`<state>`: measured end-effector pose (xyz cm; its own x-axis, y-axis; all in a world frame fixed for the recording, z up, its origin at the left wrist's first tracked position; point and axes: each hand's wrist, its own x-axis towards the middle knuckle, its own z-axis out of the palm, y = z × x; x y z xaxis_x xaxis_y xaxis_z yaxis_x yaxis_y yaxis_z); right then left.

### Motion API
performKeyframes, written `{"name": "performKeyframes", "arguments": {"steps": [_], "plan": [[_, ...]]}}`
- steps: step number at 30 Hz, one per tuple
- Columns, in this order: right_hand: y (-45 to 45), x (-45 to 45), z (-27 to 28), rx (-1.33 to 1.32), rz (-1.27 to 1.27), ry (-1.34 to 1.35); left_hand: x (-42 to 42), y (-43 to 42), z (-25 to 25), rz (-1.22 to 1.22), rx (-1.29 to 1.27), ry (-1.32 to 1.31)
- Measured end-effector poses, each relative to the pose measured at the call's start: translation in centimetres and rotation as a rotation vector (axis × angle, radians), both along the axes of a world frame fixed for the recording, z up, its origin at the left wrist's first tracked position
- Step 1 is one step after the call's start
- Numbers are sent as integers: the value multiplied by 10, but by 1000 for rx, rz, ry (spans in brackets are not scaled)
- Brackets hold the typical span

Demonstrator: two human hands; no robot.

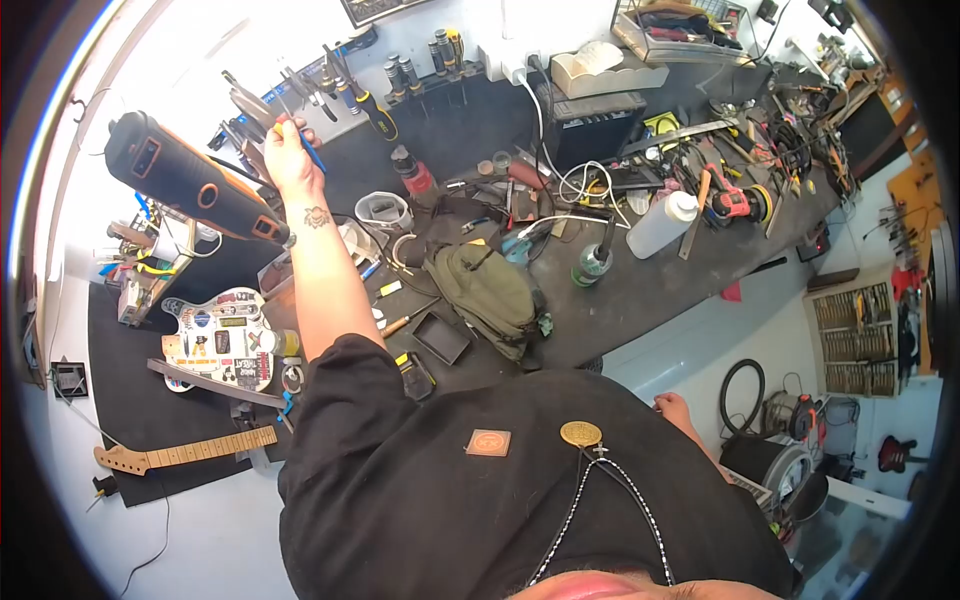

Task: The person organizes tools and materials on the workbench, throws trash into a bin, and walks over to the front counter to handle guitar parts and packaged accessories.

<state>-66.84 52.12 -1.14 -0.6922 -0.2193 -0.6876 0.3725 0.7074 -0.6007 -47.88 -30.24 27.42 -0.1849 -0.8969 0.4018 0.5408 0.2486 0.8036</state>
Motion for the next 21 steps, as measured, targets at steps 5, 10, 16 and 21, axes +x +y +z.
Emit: {"name": "performKeyframes", "arguments": {"steps": [5,10,16,21], "plan": [[19,-21,-12,278,498,15,0,-6,16,65,-16,-105],[7,-44,-28,268,290,-19,0,-34,0,-48,137,-40],[-15,-28,-25,202,307,-1,11,-31,-22,-155,257,23],[-11,-18,-44,314,589,87,11,-15,-16,-146,263,3]]}}
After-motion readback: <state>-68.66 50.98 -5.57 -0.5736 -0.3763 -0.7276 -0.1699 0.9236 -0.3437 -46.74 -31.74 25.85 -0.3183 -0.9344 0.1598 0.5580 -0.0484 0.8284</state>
